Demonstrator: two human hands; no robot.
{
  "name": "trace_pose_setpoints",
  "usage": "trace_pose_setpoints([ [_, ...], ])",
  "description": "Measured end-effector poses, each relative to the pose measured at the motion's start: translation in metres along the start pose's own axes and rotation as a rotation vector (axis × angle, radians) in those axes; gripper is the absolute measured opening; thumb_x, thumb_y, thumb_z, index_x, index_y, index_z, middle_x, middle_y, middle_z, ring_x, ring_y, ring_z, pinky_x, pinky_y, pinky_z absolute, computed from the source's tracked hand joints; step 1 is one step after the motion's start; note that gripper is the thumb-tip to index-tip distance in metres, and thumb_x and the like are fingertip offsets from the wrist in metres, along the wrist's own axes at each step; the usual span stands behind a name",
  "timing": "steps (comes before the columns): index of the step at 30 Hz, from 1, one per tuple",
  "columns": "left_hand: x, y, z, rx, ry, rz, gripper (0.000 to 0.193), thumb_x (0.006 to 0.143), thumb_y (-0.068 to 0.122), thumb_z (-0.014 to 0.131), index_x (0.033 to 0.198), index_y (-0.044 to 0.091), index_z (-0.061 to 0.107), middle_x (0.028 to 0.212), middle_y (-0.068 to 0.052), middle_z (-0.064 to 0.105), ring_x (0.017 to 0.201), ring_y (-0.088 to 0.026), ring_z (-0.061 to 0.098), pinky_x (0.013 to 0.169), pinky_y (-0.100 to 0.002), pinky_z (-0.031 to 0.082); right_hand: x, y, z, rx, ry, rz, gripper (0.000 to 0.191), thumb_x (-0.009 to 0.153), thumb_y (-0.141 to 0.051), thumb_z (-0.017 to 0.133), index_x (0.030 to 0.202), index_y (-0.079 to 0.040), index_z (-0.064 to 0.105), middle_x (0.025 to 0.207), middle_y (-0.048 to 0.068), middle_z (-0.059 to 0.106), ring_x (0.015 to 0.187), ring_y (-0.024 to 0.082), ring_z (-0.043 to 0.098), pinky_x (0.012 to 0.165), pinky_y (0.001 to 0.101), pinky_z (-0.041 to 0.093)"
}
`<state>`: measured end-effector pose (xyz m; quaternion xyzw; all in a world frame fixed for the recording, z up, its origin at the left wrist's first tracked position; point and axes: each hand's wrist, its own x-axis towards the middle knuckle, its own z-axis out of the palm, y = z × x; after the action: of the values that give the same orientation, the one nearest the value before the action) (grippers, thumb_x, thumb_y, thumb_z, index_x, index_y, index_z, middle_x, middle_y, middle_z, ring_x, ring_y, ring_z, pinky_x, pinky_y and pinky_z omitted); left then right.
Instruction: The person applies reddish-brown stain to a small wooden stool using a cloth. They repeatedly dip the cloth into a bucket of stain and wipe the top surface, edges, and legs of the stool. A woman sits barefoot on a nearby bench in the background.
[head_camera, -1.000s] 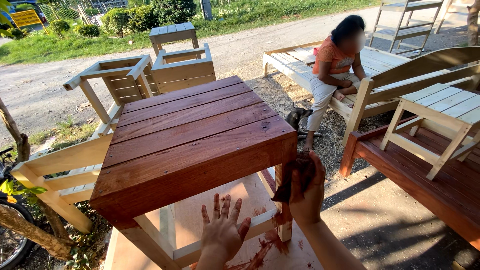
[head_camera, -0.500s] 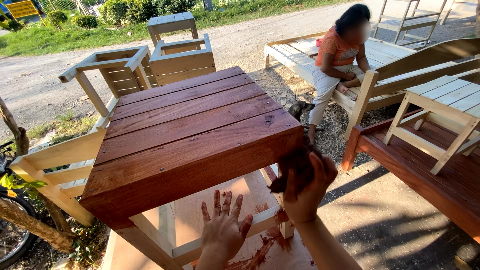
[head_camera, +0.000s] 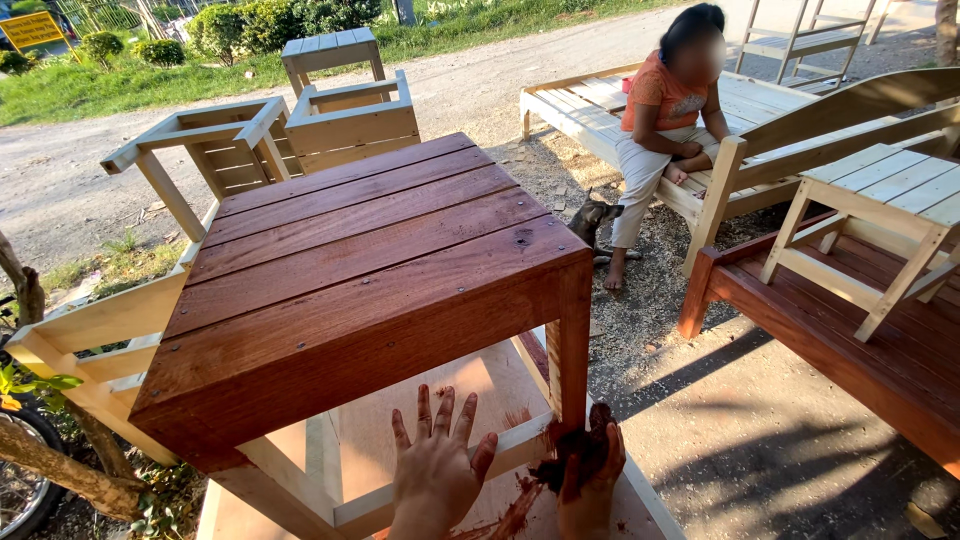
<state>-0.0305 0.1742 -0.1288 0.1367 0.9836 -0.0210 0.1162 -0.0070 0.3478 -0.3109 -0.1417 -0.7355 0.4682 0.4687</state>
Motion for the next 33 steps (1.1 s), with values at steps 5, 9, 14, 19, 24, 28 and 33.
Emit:
trace_pose_setpoints([
  [5,0.002,-0.001,0.001,0.005,0.02,-0.006,0.077,0.095,0.069,0.008,0.162,0.031,0.012,0.171,-0.001,0.005,0.156,-0.029,-0.015,0.122,-0.059,-0.011,-0.003,-0.006,-0.004,-0.101,-0.033,0.288,0.089,0.084,-0.003,0.065,0.159,-0.006,0.018,0.16,0.03,0.024,0.148,0.046,0.028,0.12,0.0497,0.027],
  [9,0.001,0.001,0.001,0.007,0.009,-0.005,0.076,0.096,0.069,0.008,0.162,0.033,0.013,0.171,-0.001,0.007,0.157,-0.029,-0.013,0.123,-0.06,-0.01,0.007,-0.009,-0.009,0.02,0.001,0.736,0.108,0.079,-0.004,0.076,0.162,-0.013,0.007,0.152,0.023,0.038,0.139,0.036,0.045,0.115,0.0402,0.038],
  [14,0.001,0.002,-0.001,0.029,-0.007,-0.004,0.076,0.096,0.069,0.007,0.163,0.034,0.013,0.172,-0.001,0.007,0.157,-0.03,-0.012,0.123,-0.06,-0.007,0.022,0.006,-0.016,0.239,0.022,0.955,0.095,0.082,0.006,0.073,0.16,-0.011,0.021,0.139,0.019,0.055,0.121,0.032,0.059,0.099,0.0384,0.05],
  [19,0.004,0.001,0.002,0.049,-0.008,-0.001,0.078,0.094,0.07,0.004,0.163,0.034,0.012,0.171,-0.001,0.007,0.157,-0.031,-0.011,0.123,-0.061,-0.006,0.042,0.013,-0.047,0.609,-0.108,1.133,0.066,0.09,0.001,0.066,0.152,-0.002,0.041,0.107,0.024,0.066,0.086,0.032,0.067,0.074,0.0453,0.06],
  [24,0.009,0.0,0.007,0.052,0.026,0.002,0.08,0.094,0.071,0.003,0.163,0.032,0.012,0.171,-0.001,0.009,0.157,-0.031,-0.01,0.123,-0.06,-0.006,0.057,-0.005,-0.09,0.996,-0.269,1.197,0.054,0.078,0.001,0.047,0.131,0.012,0.054,0.111,0.029,0.075,0.092,0.041,0.077,0.078,0.0528,0.059],
  [28,0.012,-0.002,0.013,0.045,0.034,0.016,0.08,0.094,0.071,0.003,0.162,0.031,0.014,0.17,-0.002,0.011,0.157,-0.03,-0.008,0.123,-0.059,-0.005,0.046,-0.005,-0.078,1.024,-0.228,1.43,0.045,0.084,-0.01,0.052,0.125,0.005,0.062,0.117,0.024,0.072,0.099,0.041,0.073,0.089,0.0584,0.057],
  [33,0.018,-0.004,0.018,0.014,0.077,0.018,0.08,0.093,0.071,0.004,0.16,0.03,0.021,0.169,-0.001,0.016,0.157,-0.03,-0.006,0.123,-0.059,-0.005,0.032,0.003,-0.041,1.098,-0.075,1.406,0.032,0.089,-0.029,0.061,0.112,-0.007,0.064,0.111,0.016,0.072,0.098,0.037,0.072,0.086,0.0615,0.059],
])
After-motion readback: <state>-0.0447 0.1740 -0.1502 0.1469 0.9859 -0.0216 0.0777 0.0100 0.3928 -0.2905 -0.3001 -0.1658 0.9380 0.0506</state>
